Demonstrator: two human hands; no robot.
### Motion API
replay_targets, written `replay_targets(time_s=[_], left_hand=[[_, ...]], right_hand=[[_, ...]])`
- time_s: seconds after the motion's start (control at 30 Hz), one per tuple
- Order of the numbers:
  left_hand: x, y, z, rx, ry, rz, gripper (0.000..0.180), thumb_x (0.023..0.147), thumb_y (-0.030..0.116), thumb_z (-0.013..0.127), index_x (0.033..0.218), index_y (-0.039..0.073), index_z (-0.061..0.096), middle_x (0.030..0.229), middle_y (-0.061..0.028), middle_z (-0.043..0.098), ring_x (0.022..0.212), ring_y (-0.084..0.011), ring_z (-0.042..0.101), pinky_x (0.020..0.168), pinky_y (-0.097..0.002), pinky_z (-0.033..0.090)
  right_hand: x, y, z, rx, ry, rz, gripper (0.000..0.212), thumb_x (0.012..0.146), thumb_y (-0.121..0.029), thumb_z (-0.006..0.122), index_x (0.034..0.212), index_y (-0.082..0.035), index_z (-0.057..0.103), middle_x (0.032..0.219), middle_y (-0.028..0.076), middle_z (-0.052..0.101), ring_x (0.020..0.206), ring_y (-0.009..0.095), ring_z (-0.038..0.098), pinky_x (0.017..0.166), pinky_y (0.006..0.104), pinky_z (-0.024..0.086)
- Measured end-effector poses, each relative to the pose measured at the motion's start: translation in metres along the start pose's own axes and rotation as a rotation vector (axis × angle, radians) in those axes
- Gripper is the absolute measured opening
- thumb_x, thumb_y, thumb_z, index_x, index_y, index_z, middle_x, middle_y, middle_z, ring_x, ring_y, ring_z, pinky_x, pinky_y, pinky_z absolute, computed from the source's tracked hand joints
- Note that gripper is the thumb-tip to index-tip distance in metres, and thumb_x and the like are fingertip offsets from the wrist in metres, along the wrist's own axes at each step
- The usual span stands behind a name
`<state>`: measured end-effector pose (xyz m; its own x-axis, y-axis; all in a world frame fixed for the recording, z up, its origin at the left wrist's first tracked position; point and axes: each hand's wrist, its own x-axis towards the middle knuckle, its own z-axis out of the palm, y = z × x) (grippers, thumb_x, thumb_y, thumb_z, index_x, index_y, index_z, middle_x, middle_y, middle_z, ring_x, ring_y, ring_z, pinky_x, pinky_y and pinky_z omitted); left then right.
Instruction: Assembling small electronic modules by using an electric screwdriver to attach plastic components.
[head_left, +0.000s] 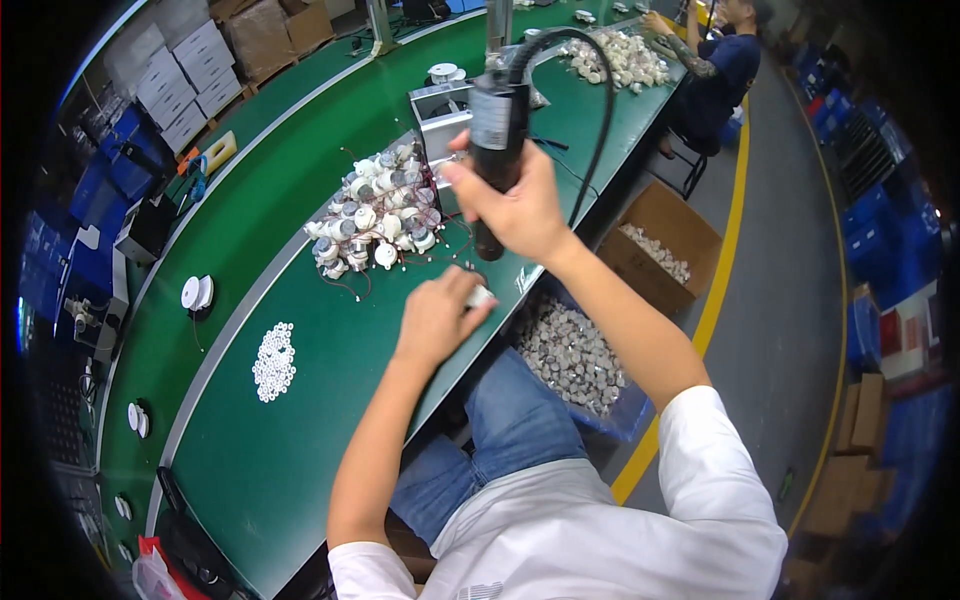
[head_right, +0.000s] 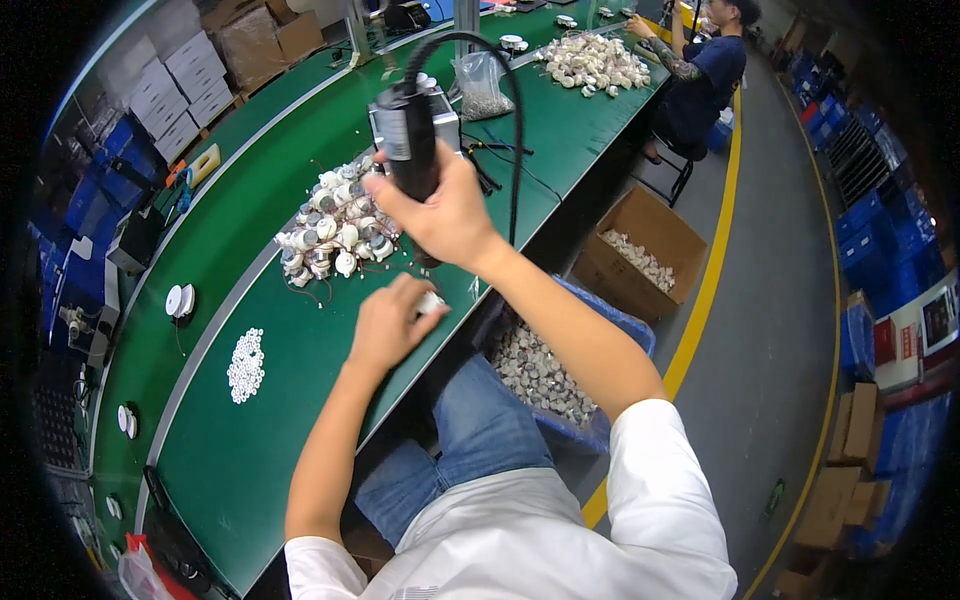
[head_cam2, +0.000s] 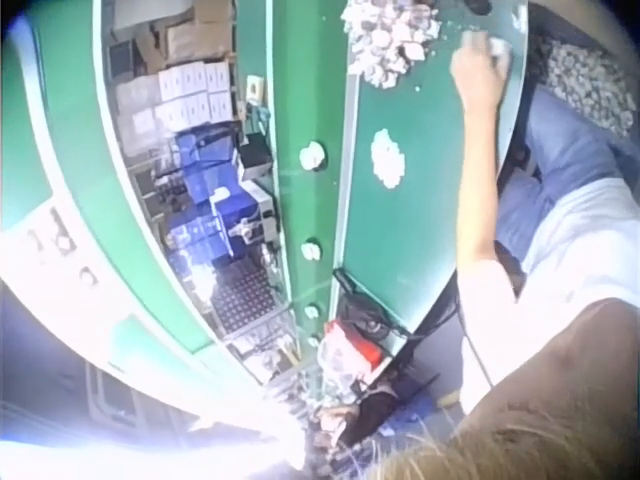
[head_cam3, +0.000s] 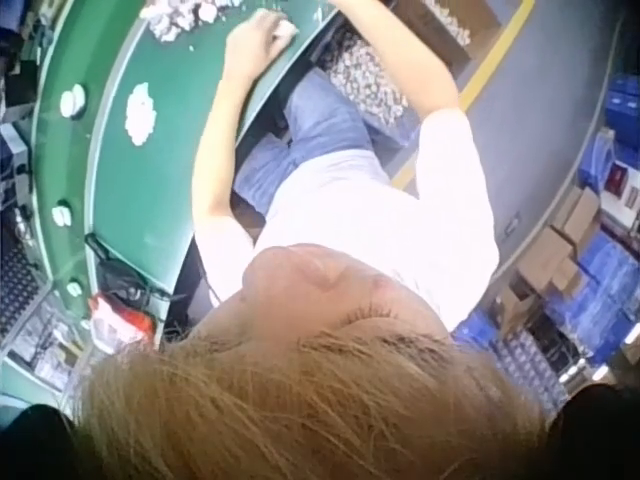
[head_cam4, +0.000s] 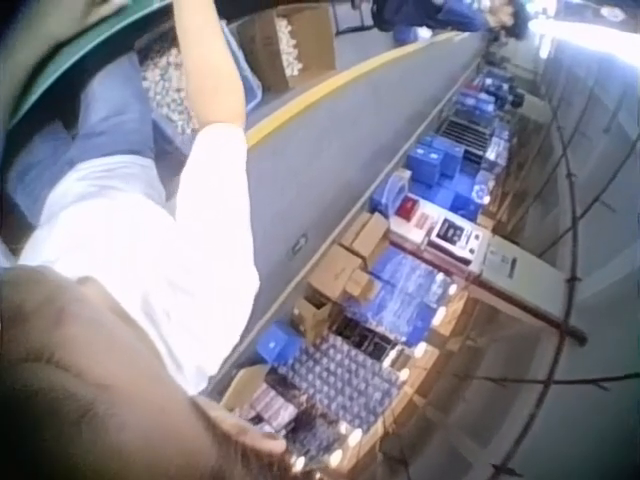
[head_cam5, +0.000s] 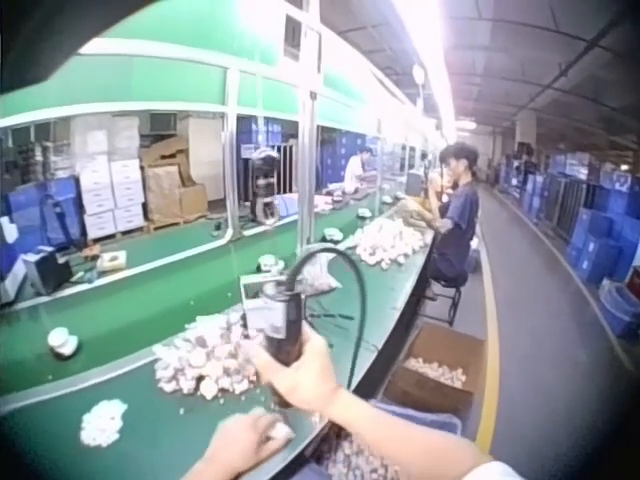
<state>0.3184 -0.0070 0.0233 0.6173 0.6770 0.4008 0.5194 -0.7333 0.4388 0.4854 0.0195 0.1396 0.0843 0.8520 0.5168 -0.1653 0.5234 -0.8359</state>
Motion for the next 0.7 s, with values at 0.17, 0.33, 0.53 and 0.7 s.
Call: replay_targets(time_s=[0.17, 0.33, 0.53, 0.7], left_hand=[[0.015, 0.057, 0.028, -0.172, -0.115, 0.228, 0.037, 0.091, 0.035, 0.077, 0.11, 0.006, 0.067, 0.097, -0.0125, 0.062, 0.09, -0.0346, 0.067, 0.079, -0.0445, 0.055], [0.046, 0.07, 0.085, -0.352, -0.112, 0.282, 0.034, 0.093, 0.031, 0.074, 0.112, 0.005, 0.064, 0.098, -0.0135, 0.058, 0.097, -0.0351, 0.064, 0.084, -0.0462, 0.054], [0.054, 0.059, 0.061, -0.496, 0.093, -0.063, 0.036, 0.097, 0.025, 0.076, 0.118, 0.002, 0.057, 0.102, -0.0218, 0.067, 0.086, -0.0406, 0.069, 0.074, -0.0481, 0.055], [0.073, 0.038, -0.05, -0.398, 0.416, -0.197, 0.019, 0.11, 0.025, 0.055, 0.118, 0.008, 0.052, 0.091, -0.0083, 0.064, 0.077, -0.0205, 0.062, 0.069, -0.0363, 0.052]], right_hand=[[0.019, -0.021, -0.035, -0.092, 0.14, -0.125, 0.021, 0.096, -0.008, 0.076, 0.112, -0.002, 0.064, 0.073, -0.002, 0.063, 0.057, 0.004, 0.056, 0.053, 0.0228, 0.046], [0.03, -0.019, -0.042, -0.142, 0.169, -0.151, 0.024, 0.096, -0.011, 0.078, 0.113, -0.002, 0.063, 0.074, -0.002, 0.065, 0.057, 0.005, 0.058, 0.052, 0.0232, 0.046], [0.022, -0.018, -0.038, -0.215, 0.144, -0.122, 0.027, 0.095, -0.011, 0.079, 0.115, -0.002, 0.064, 0.076, -0.001, 0.066, 0.059, 0.005, 0.059, 0.052, 0.0231, 0.046], [0.029, -0.041, -0.061, -0.292, 0.274, -0.237, 0.02, 0.099, -0.009, 0.073, 0.114, 0.001, 0.063, 0.074, 0.0, 0.063, 0.059, 0.008, 0.058, 0.056, 0.0248, 0.047]])
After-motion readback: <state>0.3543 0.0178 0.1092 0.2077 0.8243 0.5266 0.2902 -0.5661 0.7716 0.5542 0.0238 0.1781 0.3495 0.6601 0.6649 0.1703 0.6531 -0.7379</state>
